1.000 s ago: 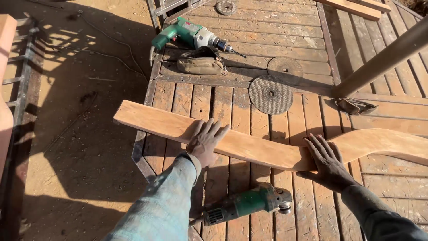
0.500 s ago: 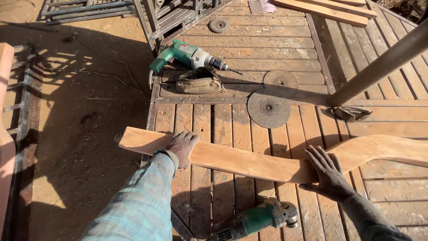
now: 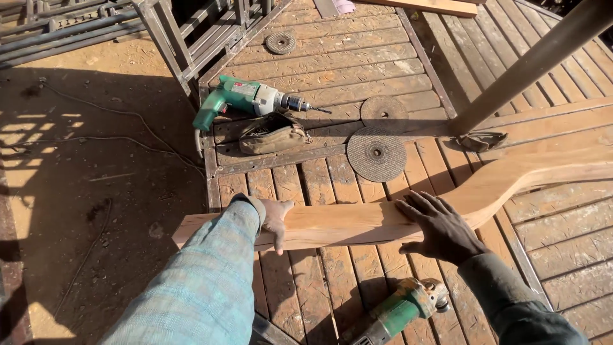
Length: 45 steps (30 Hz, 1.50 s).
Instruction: Sanding the surface and edges of a curved wooden plank by hand using sandpaper.
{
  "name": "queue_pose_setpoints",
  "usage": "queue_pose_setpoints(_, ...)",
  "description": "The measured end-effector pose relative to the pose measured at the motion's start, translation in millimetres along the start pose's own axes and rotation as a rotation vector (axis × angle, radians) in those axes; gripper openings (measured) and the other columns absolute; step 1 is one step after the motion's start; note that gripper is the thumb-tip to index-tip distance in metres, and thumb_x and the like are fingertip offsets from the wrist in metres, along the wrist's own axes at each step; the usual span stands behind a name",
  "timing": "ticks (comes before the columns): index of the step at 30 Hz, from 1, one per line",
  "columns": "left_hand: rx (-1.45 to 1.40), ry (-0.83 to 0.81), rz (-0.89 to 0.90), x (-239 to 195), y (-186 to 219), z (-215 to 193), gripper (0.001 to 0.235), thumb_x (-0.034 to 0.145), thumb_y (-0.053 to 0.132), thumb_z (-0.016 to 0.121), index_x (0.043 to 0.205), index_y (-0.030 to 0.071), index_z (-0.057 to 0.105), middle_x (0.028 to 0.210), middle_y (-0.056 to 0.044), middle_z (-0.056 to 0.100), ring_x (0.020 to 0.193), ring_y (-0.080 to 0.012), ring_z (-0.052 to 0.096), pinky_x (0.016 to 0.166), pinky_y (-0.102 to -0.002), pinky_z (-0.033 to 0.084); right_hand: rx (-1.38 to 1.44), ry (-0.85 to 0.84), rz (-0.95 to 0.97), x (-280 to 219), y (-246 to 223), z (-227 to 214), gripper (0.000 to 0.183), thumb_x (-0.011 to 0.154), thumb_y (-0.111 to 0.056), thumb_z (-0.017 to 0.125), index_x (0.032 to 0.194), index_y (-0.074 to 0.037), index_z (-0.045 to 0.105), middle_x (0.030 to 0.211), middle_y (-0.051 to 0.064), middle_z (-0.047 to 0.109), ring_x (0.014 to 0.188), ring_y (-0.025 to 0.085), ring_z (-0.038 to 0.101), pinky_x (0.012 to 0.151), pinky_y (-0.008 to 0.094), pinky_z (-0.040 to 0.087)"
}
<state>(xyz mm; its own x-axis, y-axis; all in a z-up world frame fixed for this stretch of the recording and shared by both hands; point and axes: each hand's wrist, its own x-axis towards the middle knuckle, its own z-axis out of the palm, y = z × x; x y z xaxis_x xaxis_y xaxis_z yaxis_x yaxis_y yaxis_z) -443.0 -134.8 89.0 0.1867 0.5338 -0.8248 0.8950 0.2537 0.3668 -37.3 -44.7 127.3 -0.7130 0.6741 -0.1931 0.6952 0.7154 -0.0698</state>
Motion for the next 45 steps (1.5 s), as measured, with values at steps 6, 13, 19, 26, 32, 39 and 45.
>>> queue_pose_setpoints(6,0.062,-0.143,-0.005,0.2,-5.0,-34.7,0.138,0.046,0.057,0.095,0.161,0.023,0.025,0.16,-0.027,0.039,0.148,-0.0451,0.038,0.12,-0.057,0.029,-0.065,-0.145,0.008,42.8,-13.9,-31.7,0.103,0.061,-0.06,0.09,0.15,-0.031,0.048,0.149,0.004,0.056,0.144,0.025,0.049,0.114,0.044,0.044)
queue_pose_setpoints(13,-0.203,0.02,0.181,16.3,-41.6,-19.2,0.128,0.052,0.06,0.094,0.159,0.022,0.036,0.158,-0.022,0.044,0.146,-0.0411,0.043,0.121,-0.05,0.036,0.007,-0.341,0.092,89.8,-19.3,-65.2,0.096,0.056,-0.048,0.089,0.145,-0.032,0.056,0.144,0.001,0.065,0.137,0.026,0.059,0.109,0.045,0.053)
queue_pose_setpoints(19,0.089,0.833,0.394,-33.5,-51.0,29.9,0.047,0.092,0.039,0.061,0.131,0.015,0.056,0.118,-0.017,0.065,0.117,-0.0381,0.064,0.103,-0.053,0.048,-0.01,-0.525,0.158,124.3,-15.6,-92.3,0.089,0.052,-0.049,0.093,0.136,-0.05,0.063,0.125,-0.013,0.078,0.125,0.024,0.069,0.103,0.045,0.056)
queue_pose_setpoints(26,-0.279,1.525,-0.01,37.5,-90.8,49.3,0.053,0.104,0.045,0.051,0.062,0.013,0.045,0.059,-0.007,0.054,0.057,-0.0312,0.051,0.075,-0.043,0.04,0.217,-0.237,0.091,137.0,14.8,-64.2,0.11,0.051,-0.032,0.101,0.15,-0.031,0.052,0.157,-0.013,0.052,0.139,0.017,0.054,0.114,0.037,0.04)
queue_pose_setpoints(32,-0.213,1.603,-0.085,29.8,-89.0,42.9,0.051,0.103,0.037,0.051,0.059,0.012,0.044,0.057,-0.01,0.056,0.058,-0.0347,0.054,0.068,-0.046,0.042,0.323,0.081,-0.192,116.0,-0.4,-50.5,0.096,0.063,-0.016,0.086,0.152,-0.018,0.05,0.162,0.003,0.045,0.15,0.024,0.04,0.123,0.043,0.029)
queue_pose_setpoints(39,-0.23,1.564,-0.134,27.8,-87.7,40.8,0.046,0.101,0.037,0.049,0.061,0.015,0.044,0.058,-0.007,0.057,0.062,-0.0362,0.055,0.068,-0.049,0.041,0.083,0.432,-0.351,104.0,-119.3,-13.4,0.105,0.058,0.004,0.051,0.161,-0.008,0.034,0.169,0.015,0.032,0.158,0.031,0.025,0.13,0.047,0.018)
queue_pose_setpoints(45,-0.197,1.439,-0.026,4.6,-86.6,31.9,0.052,0.105,0.038,0.043,0.062,0.011,0.052,0.054,-0.01,0.056,0.052,-0.0317,0.055,0.055,-0.046,0.04,0.0,0.422,-0.325,100.0,-88.4,-40.7,0.094,0.059,0.004,0.052,0.153,0.0,0.048,0.163,0.016,0.047,0.151,0.031,0.042,0.122,0.045,0.032)
